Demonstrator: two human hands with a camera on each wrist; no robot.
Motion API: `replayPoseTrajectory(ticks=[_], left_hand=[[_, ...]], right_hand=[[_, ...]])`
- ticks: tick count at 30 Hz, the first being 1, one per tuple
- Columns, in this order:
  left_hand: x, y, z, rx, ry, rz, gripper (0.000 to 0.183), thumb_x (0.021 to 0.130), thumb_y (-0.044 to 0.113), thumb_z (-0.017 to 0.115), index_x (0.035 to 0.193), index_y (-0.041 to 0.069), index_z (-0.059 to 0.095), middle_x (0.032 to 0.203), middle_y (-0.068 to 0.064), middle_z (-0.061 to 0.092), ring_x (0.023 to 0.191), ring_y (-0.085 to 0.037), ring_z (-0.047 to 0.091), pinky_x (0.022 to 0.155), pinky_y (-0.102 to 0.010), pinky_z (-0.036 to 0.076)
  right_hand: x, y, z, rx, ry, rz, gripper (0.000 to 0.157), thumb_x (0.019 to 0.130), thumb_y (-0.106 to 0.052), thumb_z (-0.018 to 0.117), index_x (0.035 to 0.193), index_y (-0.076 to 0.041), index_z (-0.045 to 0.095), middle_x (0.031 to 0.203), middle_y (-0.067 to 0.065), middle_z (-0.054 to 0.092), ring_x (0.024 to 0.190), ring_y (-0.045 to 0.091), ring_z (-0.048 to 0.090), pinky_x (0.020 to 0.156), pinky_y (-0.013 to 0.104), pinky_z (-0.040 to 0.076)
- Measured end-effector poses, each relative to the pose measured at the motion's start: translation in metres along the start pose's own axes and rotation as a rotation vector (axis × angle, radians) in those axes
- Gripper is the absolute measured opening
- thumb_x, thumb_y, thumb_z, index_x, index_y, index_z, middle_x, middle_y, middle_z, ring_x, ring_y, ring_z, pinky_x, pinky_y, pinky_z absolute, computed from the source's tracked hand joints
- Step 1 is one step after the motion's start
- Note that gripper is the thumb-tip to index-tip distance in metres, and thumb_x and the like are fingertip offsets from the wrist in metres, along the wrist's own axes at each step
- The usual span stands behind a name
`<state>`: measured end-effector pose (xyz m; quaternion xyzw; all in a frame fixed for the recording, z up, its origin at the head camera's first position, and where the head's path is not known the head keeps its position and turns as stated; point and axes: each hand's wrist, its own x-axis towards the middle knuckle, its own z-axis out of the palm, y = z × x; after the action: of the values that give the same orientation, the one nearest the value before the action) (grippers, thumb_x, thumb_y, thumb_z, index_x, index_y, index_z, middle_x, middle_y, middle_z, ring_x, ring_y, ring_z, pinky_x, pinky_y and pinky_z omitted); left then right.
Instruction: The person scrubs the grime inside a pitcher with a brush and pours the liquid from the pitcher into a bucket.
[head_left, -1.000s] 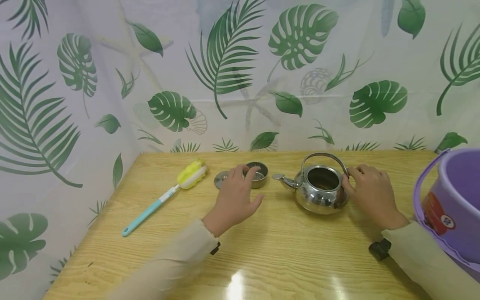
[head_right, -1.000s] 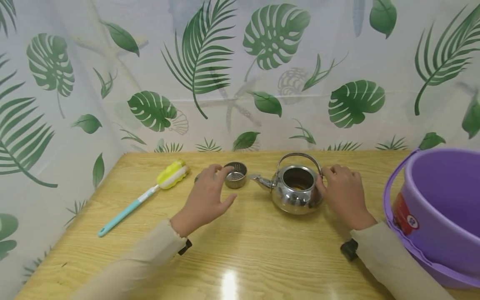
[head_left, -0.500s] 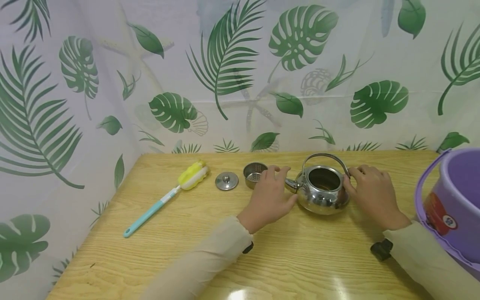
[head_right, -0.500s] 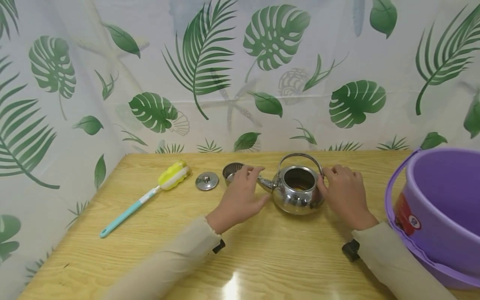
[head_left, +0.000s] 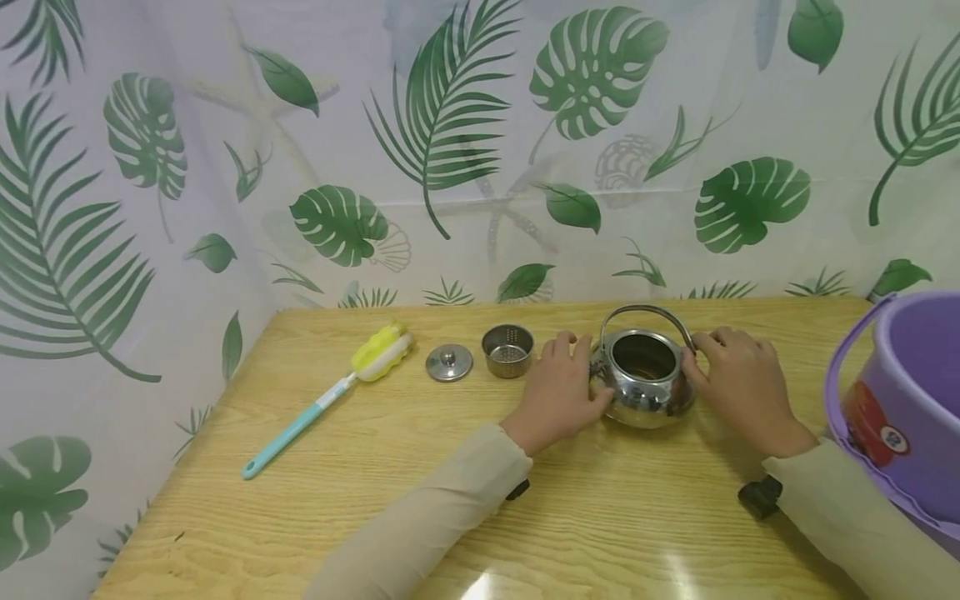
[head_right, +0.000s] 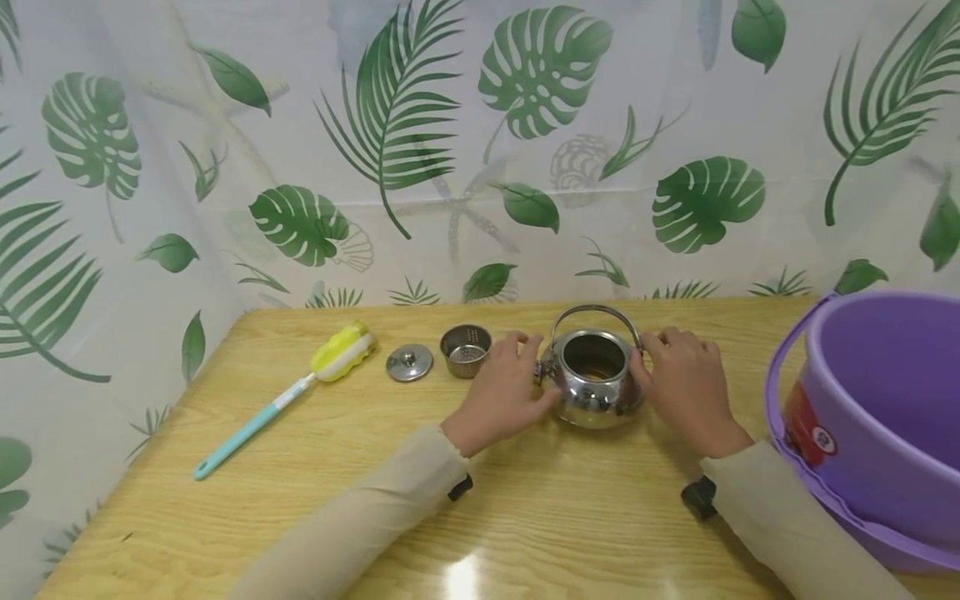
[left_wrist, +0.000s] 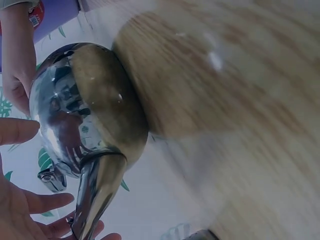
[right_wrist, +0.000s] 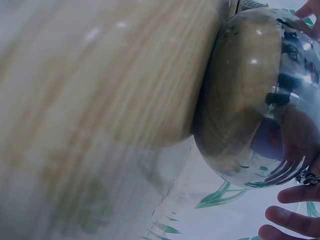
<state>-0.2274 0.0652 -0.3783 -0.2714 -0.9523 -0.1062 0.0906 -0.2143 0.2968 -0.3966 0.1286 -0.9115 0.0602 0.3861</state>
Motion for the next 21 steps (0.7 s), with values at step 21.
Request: replayPoseTrajectory(ticks=[21], left_hand=[[0.011, 0.005, 0.01, 0.155, -0.107, 0.026, 0.092, 0.08, 0.074, 0.046, 0.145, 0.01, 0.032, 0.137, -0.006, 0.045, 0.127, -0.021, 0.043, 0.094, -0.033, 0.047]], right_hand=[[-0.001, -0.005, -0.015, 0.056, -0.258, 0.087, 0.033, 0.088, -0.022, 0.059, 0.107, 0.005, 0.062, 0.098, 0.028, 0.065, 0.089, 0.045, 0.061, 0.07, 0.057, 0.045]])
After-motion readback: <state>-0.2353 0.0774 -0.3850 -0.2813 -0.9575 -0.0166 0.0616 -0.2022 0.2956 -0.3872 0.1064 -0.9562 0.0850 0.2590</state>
